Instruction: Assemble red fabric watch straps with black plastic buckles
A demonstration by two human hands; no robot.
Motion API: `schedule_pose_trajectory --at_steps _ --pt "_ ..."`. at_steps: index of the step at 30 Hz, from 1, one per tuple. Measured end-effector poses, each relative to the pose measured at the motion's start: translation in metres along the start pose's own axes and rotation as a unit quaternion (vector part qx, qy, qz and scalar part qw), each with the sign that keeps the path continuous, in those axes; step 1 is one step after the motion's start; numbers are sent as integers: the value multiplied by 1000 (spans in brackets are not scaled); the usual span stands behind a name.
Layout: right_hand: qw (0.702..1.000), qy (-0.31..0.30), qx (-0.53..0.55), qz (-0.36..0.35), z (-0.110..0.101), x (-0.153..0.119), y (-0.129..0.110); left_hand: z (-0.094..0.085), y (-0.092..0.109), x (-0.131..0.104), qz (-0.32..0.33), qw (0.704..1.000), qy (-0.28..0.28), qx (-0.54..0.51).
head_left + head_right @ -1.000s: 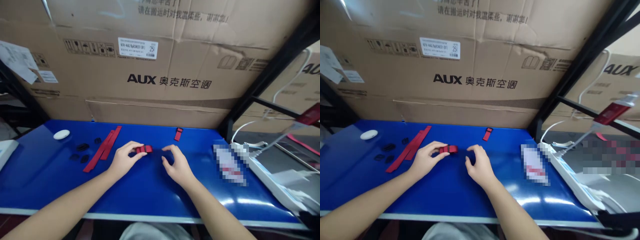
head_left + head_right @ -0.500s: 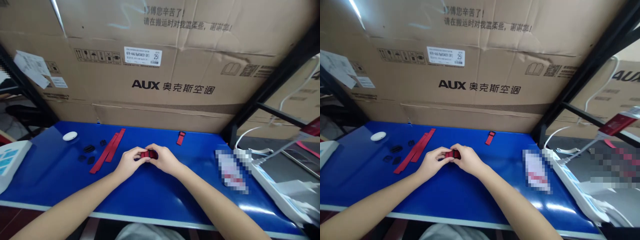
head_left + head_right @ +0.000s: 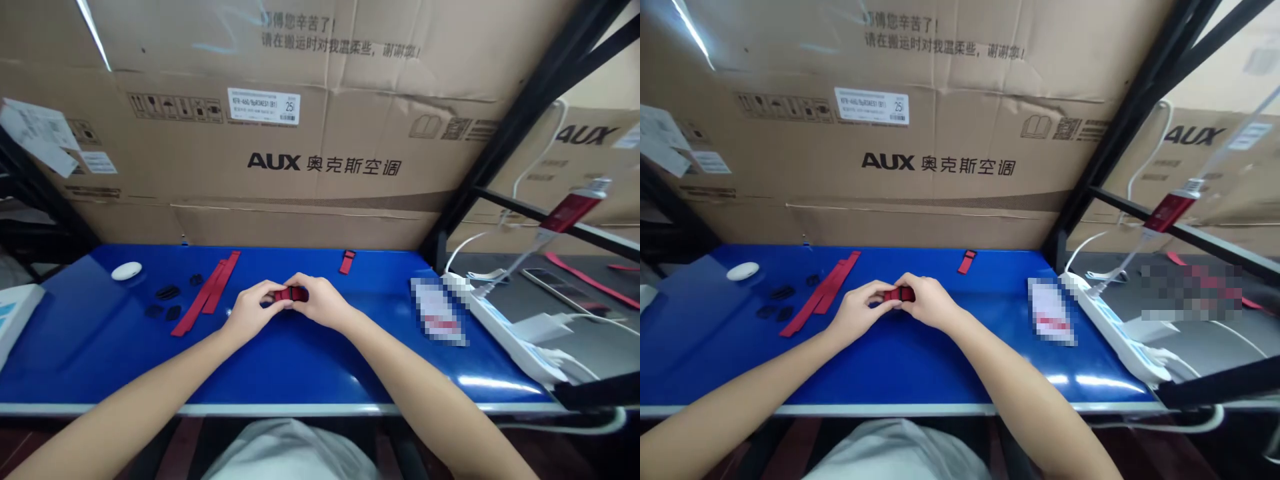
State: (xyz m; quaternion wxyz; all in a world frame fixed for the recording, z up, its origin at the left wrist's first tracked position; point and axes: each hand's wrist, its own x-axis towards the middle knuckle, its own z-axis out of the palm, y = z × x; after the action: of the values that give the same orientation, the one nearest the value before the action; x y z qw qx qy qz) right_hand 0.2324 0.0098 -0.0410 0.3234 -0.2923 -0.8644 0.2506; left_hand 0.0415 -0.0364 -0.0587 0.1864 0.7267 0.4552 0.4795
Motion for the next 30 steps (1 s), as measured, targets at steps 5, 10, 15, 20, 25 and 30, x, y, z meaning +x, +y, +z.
schedule_pose_trajectory --at_steps 5,10,15,20,25,30 --pt "999 19 35 8 -5 -2 -3 -3 7 2 27 1000 -8 -8" --pt "997 63 47 28 -4 -5 -4 -7 -2 6 -52 995 -19 -87" --pt "993 83 59 61 3 -3 5 1 -19 15 -162 957 -39 -238" --pt "988 96 87 79 11 -3 4 4 -18 16 -173 945 -45 -273" --pt "992 76 79 61 9 -3 4 0 -17 16 -187 938 -47 -287" --pt "998 40 -4 56 -6 -2 19 -12 -29 20 -223 938 -24 -265"
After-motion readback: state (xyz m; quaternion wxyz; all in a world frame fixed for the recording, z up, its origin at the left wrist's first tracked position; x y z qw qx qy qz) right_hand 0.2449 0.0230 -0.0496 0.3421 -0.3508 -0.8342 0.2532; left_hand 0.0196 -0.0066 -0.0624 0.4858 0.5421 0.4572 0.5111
